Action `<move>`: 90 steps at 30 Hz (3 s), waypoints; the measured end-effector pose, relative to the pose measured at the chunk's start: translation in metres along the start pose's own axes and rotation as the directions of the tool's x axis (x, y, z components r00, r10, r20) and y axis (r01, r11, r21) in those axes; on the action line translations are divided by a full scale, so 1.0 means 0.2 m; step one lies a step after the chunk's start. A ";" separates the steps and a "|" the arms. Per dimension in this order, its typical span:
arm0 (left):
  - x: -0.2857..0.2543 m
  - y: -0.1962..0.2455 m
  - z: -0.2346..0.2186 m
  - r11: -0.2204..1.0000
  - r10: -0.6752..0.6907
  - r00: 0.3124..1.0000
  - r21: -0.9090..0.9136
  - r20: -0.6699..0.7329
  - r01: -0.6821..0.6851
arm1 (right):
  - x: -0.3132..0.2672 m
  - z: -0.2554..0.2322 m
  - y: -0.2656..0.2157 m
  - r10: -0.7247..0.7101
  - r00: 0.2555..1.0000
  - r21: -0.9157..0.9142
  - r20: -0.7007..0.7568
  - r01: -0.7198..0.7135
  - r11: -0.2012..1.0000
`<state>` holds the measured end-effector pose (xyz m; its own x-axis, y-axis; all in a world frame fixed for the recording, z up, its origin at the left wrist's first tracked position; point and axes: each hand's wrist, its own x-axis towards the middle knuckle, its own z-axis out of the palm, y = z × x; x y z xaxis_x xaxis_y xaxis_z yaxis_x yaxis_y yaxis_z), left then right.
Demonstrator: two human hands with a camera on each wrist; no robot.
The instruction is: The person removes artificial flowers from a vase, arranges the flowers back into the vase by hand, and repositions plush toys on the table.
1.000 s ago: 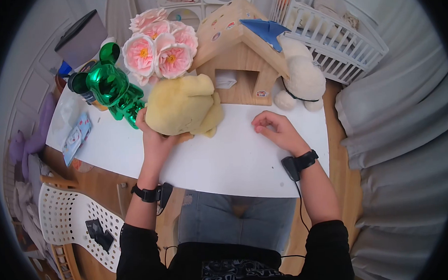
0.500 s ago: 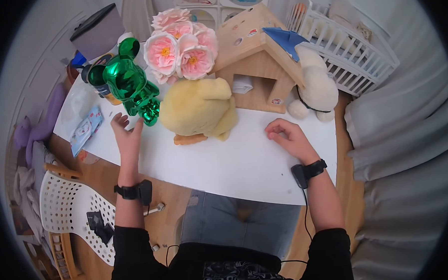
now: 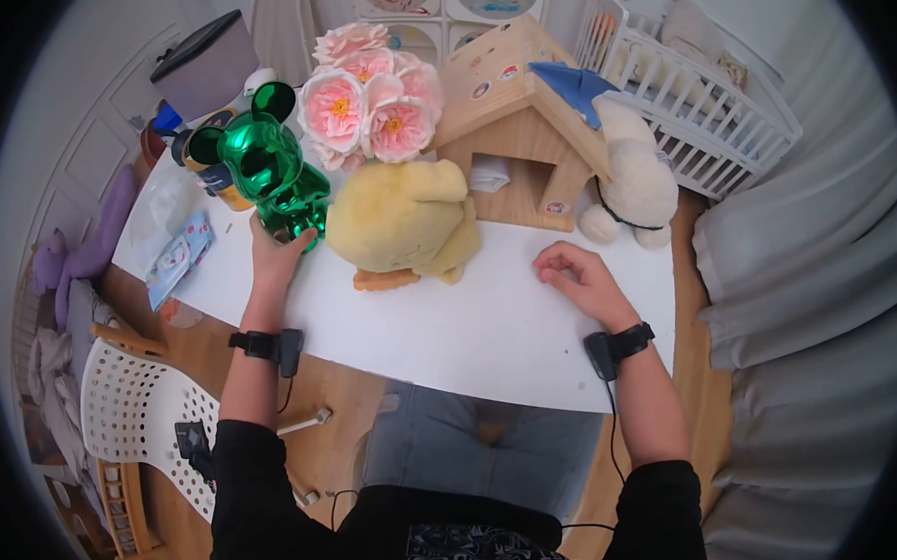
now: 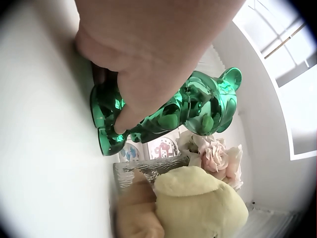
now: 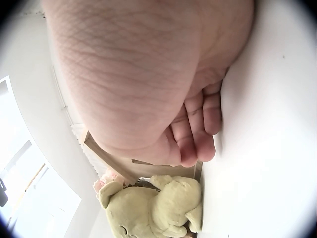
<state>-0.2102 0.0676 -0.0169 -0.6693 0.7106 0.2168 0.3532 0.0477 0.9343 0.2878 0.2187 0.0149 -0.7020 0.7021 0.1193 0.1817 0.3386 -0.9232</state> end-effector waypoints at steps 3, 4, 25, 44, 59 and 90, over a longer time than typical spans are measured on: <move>0.00 -0.03 -0.01 0.998 0.053 0.998 -0.035 0.034 -0.052 | 0.00 0.00 0.00 -0.003 1.000 0.009 -0.004 0.003 1.000; 0.01 -0.04 -0.01 0.998 0.052 0.998 -0.033 0.037 -0.051 | 0.01 0.00 0.00 -0.009 1.000 -0.001 0.004 0.009 1.000; 0.03 -0.06 -0.02 0.997 0.054 0.992 -0.057 0.118 -0.047 | 0.00 0.00 -0.02 -0.001 1.000 -0.003 0.001 0.001 1.000; -0.75 0.78 0.18 0.950 0.265 0.668 -0.071 0.695 -0.303 | -0.01 -0.01 -0.02 -0.009 1.000 -0.049 0.023 0.010 0.999; -0.50 0.64 1.12 0.938 0.260 -0.044 -0.241 0.965 0.251 | -0.01 -0.03 0.01 -0.023 0.999 0.107 -0.030 0.026 0.994; -0.50 0.58 1.10 0.928 0.319 -0.014 -0.309 0.948 0.207 | 0.00 -0.40 0.12 -0.280 0.462 -0.457 -0.841 -0.332 0.825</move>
<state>0.0410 0.1565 0.0071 0.7415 0.6704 0.0266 -0.0128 -0.0255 0.9996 0.3474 0.2782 0.0214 0.2043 0.7565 0.6212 0.6981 0.3323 -0.6342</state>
